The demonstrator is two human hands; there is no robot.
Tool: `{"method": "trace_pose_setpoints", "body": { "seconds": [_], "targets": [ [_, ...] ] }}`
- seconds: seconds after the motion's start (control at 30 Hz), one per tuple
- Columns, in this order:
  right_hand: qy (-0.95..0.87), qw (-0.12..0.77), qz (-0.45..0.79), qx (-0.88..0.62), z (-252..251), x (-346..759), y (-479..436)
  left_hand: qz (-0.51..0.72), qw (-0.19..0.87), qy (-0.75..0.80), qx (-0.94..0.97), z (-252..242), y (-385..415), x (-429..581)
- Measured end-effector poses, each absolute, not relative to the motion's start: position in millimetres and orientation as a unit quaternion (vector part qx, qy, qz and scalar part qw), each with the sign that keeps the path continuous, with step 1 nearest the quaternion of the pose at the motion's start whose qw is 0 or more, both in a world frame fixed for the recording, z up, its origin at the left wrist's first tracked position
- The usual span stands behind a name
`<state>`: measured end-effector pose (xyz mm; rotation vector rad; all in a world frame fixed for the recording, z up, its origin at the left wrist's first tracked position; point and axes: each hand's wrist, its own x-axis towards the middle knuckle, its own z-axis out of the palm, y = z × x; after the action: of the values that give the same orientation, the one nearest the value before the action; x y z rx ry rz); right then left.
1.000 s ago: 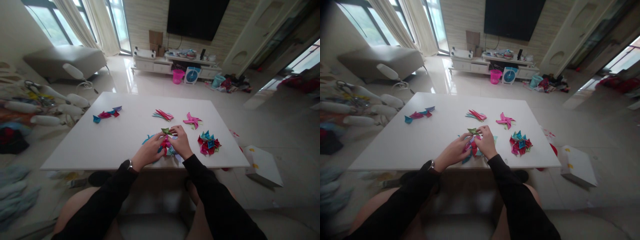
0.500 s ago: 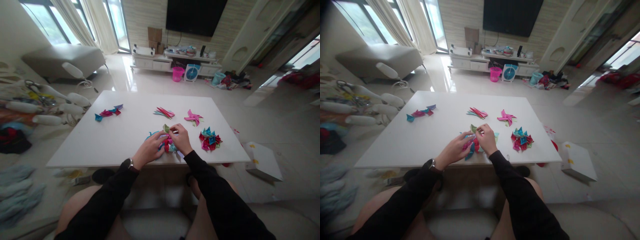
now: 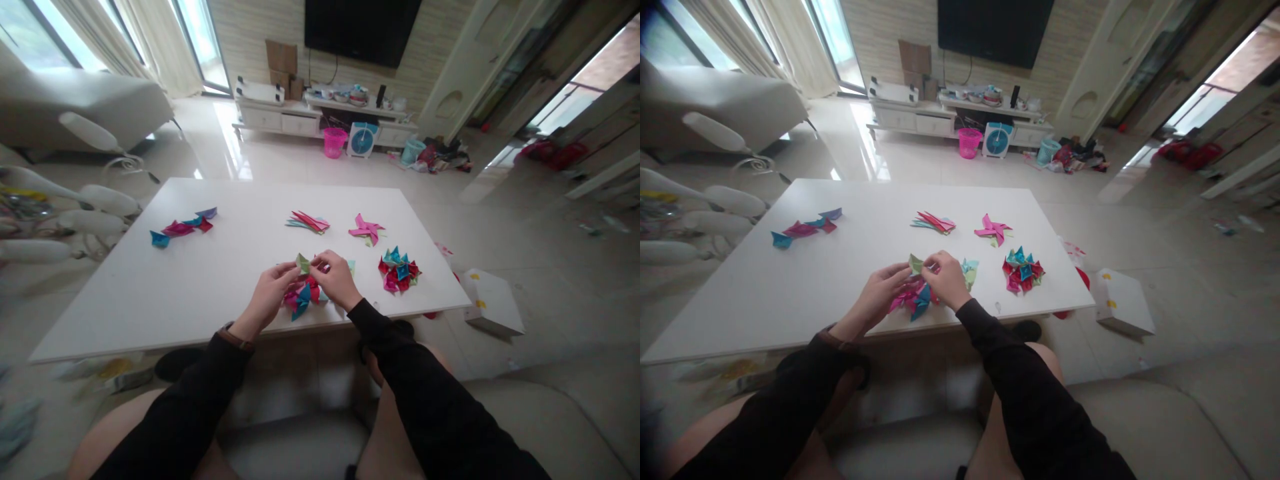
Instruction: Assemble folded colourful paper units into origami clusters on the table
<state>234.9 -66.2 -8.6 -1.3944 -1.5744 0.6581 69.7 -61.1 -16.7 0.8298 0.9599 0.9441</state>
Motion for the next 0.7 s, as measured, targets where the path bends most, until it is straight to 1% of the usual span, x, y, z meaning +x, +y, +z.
{"method": "trace_pose_setpoints", "body": {
  "seconds": [0.1, 0.23, 0.37, 0.53, 0.7],
  "targets": [
    [-0.663, 0.43, 0.246, -0.562, -7.9, 231.9, -69.5, 0.434, 0.695, 0.432, 0.376, -18.1, -62.6, 69.9],
    [-0.664, 0.422, 0.258, -0.561, -7.9, 233.1, -69.6, 0.438, 0.668, 0.436, 0.415, -21.0, -63.0, 69.4],
    [-0.676, 0.413, 0.239, -0.561, -7.5, 233.9, -69.9, 0.434, 0.64, 0.446, 0.451, -23.2, -61.7, 69.2],
    [-0.679, 0.411, 0.223, -0.566, -9.1, 236.5, -68.1, 0.428, 0.641, 0.461, 0.44, -20.8, -60.6, 69.2],
    [-0.688, 0.365, 0.184, -0.599, -13.0, 264.2, -61.5, 0.424, 0.636, 0.481, 0.429, -16.0, -60.2, 68.1]
  ]
}}
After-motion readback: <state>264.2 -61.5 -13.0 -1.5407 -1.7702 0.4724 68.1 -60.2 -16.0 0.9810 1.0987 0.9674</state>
